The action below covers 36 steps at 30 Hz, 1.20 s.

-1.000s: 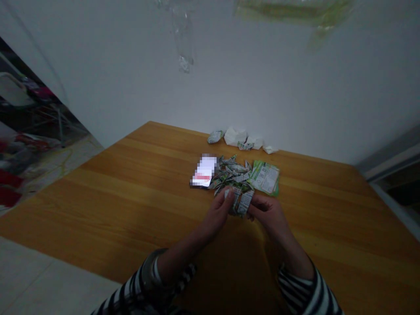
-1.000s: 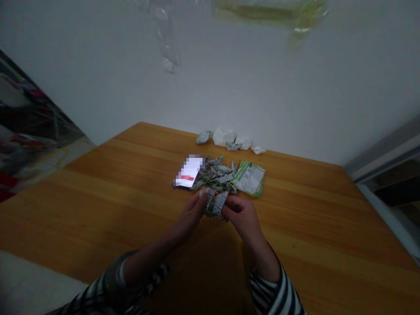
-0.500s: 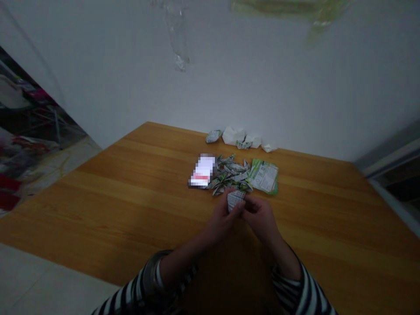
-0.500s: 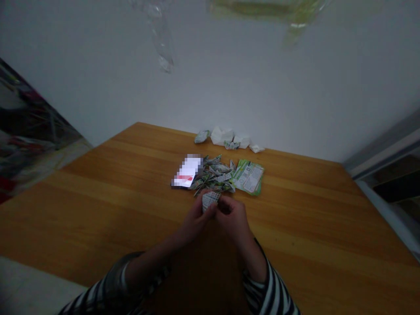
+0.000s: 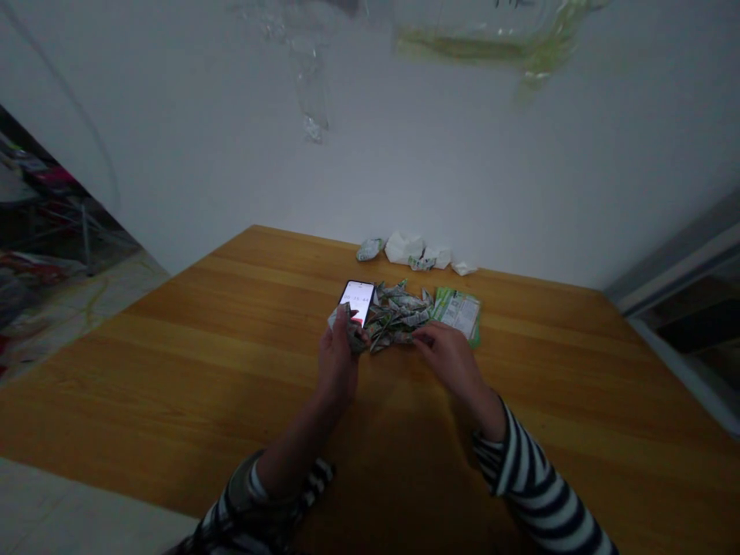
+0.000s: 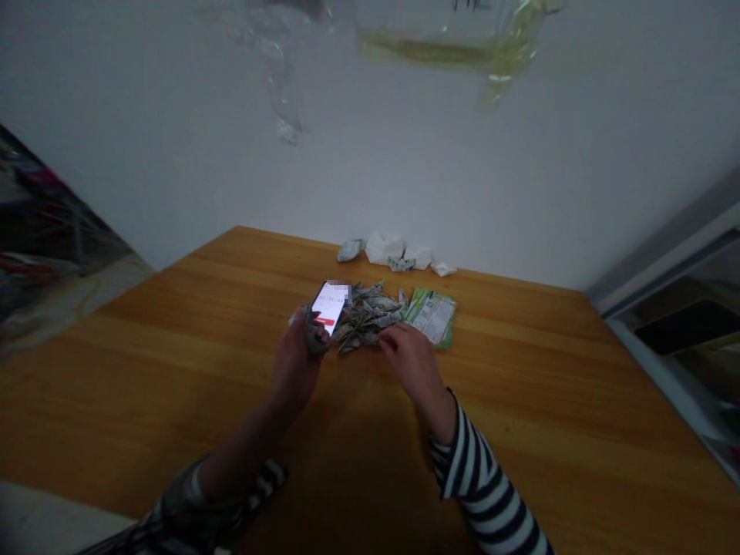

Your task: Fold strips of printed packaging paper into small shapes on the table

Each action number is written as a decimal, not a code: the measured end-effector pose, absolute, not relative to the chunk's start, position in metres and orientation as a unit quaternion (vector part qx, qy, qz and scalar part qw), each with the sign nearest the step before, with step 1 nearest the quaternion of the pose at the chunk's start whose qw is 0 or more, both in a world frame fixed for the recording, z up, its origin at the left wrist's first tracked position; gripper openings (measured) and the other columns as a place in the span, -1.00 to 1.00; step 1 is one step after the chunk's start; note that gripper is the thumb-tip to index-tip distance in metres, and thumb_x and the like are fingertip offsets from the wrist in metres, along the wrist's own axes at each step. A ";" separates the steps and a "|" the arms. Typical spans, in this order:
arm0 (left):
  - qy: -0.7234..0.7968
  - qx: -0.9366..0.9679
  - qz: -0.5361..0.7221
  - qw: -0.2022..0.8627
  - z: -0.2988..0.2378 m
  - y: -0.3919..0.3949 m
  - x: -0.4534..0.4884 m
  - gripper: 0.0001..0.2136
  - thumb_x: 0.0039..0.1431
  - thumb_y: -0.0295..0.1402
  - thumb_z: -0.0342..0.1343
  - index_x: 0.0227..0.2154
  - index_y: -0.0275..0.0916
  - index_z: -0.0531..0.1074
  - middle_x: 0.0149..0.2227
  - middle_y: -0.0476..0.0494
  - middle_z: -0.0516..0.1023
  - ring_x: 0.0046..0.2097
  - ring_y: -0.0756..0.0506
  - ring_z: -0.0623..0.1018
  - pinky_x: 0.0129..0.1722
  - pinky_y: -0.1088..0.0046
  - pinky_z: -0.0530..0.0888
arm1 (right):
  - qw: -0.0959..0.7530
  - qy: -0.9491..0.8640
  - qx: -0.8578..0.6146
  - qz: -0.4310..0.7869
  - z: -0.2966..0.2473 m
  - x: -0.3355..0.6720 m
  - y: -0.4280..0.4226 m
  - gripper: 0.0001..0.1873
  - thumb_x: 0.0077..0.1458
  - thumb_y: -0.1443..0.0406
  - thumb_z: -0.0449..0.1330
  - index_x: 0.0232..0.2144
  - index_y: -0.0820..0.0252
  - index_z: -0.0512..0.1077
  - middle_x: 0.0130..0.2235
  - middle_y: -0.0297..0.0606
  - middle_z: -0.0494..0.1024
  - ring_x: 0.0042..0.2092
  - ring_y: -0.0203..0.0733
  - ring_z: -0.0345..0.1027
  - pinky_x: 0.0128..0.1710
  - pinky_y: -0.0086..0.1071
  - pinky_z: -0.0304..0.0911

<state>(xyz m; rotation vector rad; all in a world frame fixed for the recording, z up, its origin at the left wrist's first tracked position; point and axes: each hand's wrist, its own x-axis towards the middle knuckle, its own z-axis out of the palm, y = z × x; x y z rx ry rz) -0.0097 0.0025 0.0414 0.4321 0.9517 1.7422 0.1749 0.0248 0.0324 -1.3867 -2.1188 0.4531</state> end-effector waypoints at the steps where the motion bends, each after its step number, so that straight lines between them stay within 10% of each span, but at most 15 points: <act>1: 0.397 0.180 0.730 0.527 0.043 0.002 -0.009 -0.66 0.04 -0.08 0.22 -0.35 -0.30 0.41 -0.57 0.10 0.38 -0.56 0.09 0.38 -0.56 0.63 0.33 | 0.254 -0.802 -0.522 0.139 0.035 0.171 0.027 -0.84 0.17 0.37 0.15 -0.28 0.18 0.54 -0.24 -0.21 0.59 -0.16 -0.15 0.42 -0.14 -0.34 0.26; 12: 0.406 0.224 0.721 0.515 0.040 -0.001 -0.005 -0.64 0.05 -0.03 0.19 -0.34 -0.28 0.44 -0.57 0.09 0.40 -0.56 0.08 0.38 -0.55 0.60 0.32 | 0.060 -0.835 -0.542 0.079 0.041 0.159 0.045 -0.82 0.16 0.36 0.15 -0.28 0.17 0.57 -0.17 -0.10 0.61 -0.10 -0.05 0.45 -0.17 -0.34 0.26; 21: 0.424 0.369 0.669 0.486 0.028 -0.010 0.000 -0.62 0.21 0.00 0.00 -0.37 -0.25 0.45 -0.40 -0.05 0.51 -0.34 -0.03 0.49 -0.33 0.52 0.43 | 0.458 -0.613 -0.473 0.437 0.042 0.153 0.012 -0.83 -0.02 0.26 0.22 -0.47 0.25 0.56 -0.62 -0.35 0.50 -0.58 -0.29 0.33 -0.58 -0.48 0.19; 36: 0.453 0.475 0.617 0.433 0.027 -0.020 0.010 -0.68 0.21 -0.03 0.02 -0.37 -0.22 0.37 -0.43 0.00 0.39 -0.38 -0.03 0.38 -0.38 0.49 0.36 | 0.474 -0.568 -0.430 0.517 0.044 0.144 -0.004 -0.88 -0.14 0.43 0.22 -0.52 0.24 0.58 -0.64 -0.39 0.49 -0.60 -0.35 0.31 -0.59 -0.53 0.23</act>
